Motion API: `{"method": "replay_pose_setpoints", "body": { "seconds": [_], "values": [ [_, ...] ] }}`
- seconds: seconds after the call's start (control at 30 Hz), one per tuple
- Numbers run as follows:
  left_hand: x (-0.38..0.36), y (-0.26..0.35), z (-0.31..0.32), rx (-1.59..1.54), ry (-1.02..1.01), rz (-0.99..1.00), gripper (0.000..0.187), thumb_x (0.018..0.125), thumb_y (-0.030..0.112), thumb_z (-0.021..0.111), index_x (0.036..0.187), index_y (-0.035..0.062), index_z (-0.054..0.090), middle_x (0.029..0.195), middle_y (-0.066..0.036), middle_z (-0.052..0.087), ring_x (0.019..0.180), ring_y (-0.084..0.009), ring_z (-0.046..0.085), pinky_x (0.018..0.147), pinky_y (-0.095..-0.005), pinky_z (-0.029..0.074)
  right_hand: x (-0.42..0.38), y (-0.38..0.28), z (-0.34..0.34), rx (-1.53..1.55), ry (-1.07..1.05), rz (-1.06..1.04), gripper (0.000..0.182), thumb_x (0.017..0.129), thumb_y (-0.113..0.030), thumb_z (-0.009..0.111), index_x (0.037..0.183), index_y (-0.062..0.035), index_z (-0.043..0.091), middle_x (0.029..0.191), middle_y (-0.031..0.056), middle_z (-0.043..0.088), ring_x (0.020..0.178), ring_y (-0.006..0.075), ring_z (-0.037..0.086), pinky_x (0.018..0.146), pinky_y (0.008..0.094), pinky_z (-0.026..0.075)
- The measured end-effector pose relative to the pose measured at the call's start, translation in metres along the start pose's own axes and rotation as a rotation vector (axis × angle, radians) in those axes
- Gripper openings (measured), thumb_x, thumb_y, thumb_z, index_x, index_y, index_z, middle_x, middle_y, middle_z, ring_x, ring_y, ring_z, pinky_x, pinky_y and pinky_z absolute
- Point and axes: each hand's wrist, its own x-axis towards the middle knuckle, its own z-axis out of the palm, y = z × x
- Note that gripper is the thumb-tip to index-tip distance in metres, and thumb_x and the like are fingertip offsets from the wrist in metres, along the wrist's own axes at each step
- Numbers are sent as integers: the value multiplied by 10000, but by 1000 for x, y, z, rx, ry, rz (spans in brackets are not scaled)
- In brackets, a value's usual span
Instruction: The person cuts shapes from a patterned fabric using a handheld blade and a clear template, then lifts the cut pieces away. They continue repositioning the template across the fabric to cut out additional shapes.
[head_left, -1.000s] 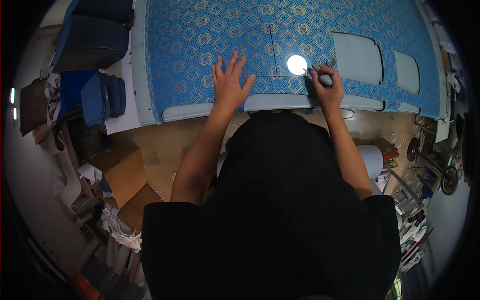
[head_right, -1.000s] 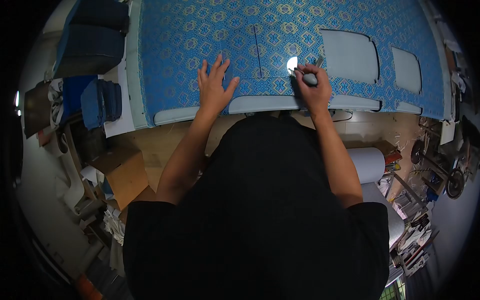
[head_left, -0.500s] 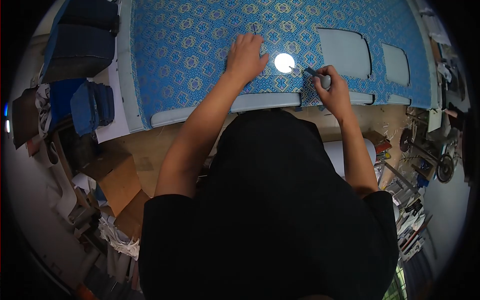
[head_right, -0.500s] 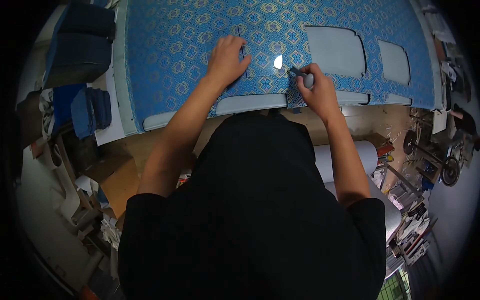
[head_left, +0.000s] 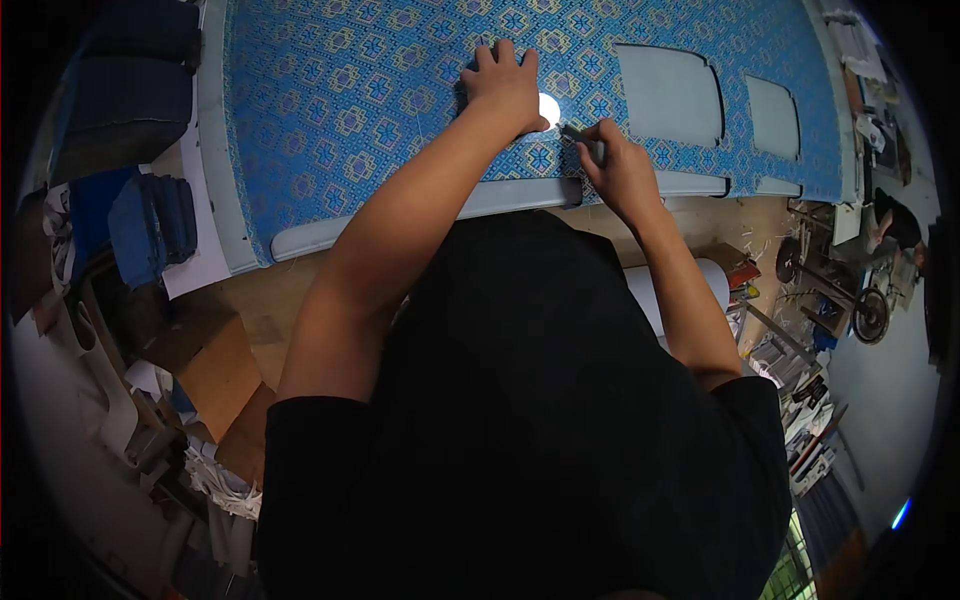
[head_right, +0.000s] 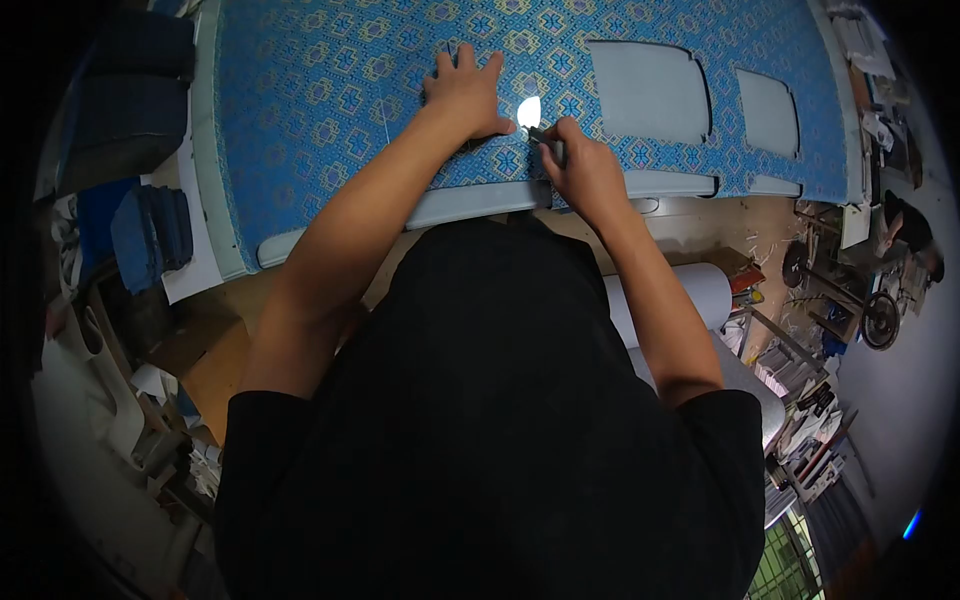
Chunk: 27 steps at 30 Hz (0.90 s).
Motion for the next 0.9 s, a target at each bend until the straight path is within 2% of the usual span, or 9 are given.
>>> {"method": "replay_pose_setpoints", "body": {
  "seconds": [0.03, 0.1, 0.13, 0.2, 0.3, 0.57, 0.63, 0.9],
  "values": [
    [0, 1, 1, -5, -3, 0, 1093, 689, 539, 916, 1583, 244, 361, 1572, -188, 317, 1420, -539, 305, 1057, -712, 423, 1, 0, 1, -2, 14, -30, 218, 939, -163, 737, 1070, -57, 599, 940, 192, 741, 800, 404, 723, 680, 447, 560],
    [-1, 4, 1, 43, -17, -60, 1097, 711, 532, 905, 1604, 296, 314, 1634, -188, 233, 1455, -597, 202, 1082, -797, 328, 2, 0, 1, -9, 6, -40, 223, 936, -162, 740, 1069, -56, 596, 929, 191, 740, 795, 407, 719, 678, 448, 558],
    [-1, 4, 0, 41, -20, -59, 1097, 711, 532, 905, 1604, 296, 314, 1634, -188, 233, 1455, -597, 202, 1082, -797, 328, 3, 0, 2, -12, 2, -54, 228, 932, -160, 743, 1068, -55, 593, 919, 189, 740, 791, 410, 715, 677, 449, 555],
    [-1, 4, 1, -21, -58, -87, 1100, 725, 518, 899, 1615, 335, 280, 1669, -175, 174, 1459, -653, 123, 1076, -838, 288, 4, 0, 5, 2, 15, -77, 227, 929, -157, 745, 1063, -55, 593, 900, 190, 735, 778, 412, 709, 668, 453, 549],
    [1, 2, 3, -54, -64, -81, 1104, 726, 516, 899, 1619, 342, 273, 1679, -161, 162, 1457, -675, 82, 1078, -834, 296, 4, -9, 1, -18, -2, -58, 222, 924, -149, 743, 1056, -51, 593, 867, 195, 724, 757, 417, 696, 654, 461, 535],
    [-1, 1, 1, -48, -58, -61, 1090, 733, 517, 893, 1617, 331, 284, 1673, -168, 171, 1455, -673, 97, 1063, -819, 341, 9, -17, -4, -50, -56, -1, 213, 903, -121, 735, 1043, -34, 600, 803, 212, 700, 725, 425, 674, 631, 491, 502],
    [-1, 1, 0, -42, -59, -59, 1087, 736, 518, 891, 1618, 329, 284, 1671, -171, 175, 1453, -674, 101, 1061, -814, 350, 11, -23, -8, -90, -93, 2, 201, 904, -115, 706, 1050, -43, 589, 803, 210, 700, 771, 432, 687, 669, 514, 525],
    [-1, 2, -1, -19, -72, -57, 1071, 753, 516, 880, 1619, 304, 285, 1664, -177, 192, 1441, -680, 127, 1047, -805, 375, 17, -26, -7, -120, -91, 6, 209, 889, -101, 728, 1028, -23, 593, 811, 222, 701, 725, 437, 674, 642, 502, 512]
  ]
}}
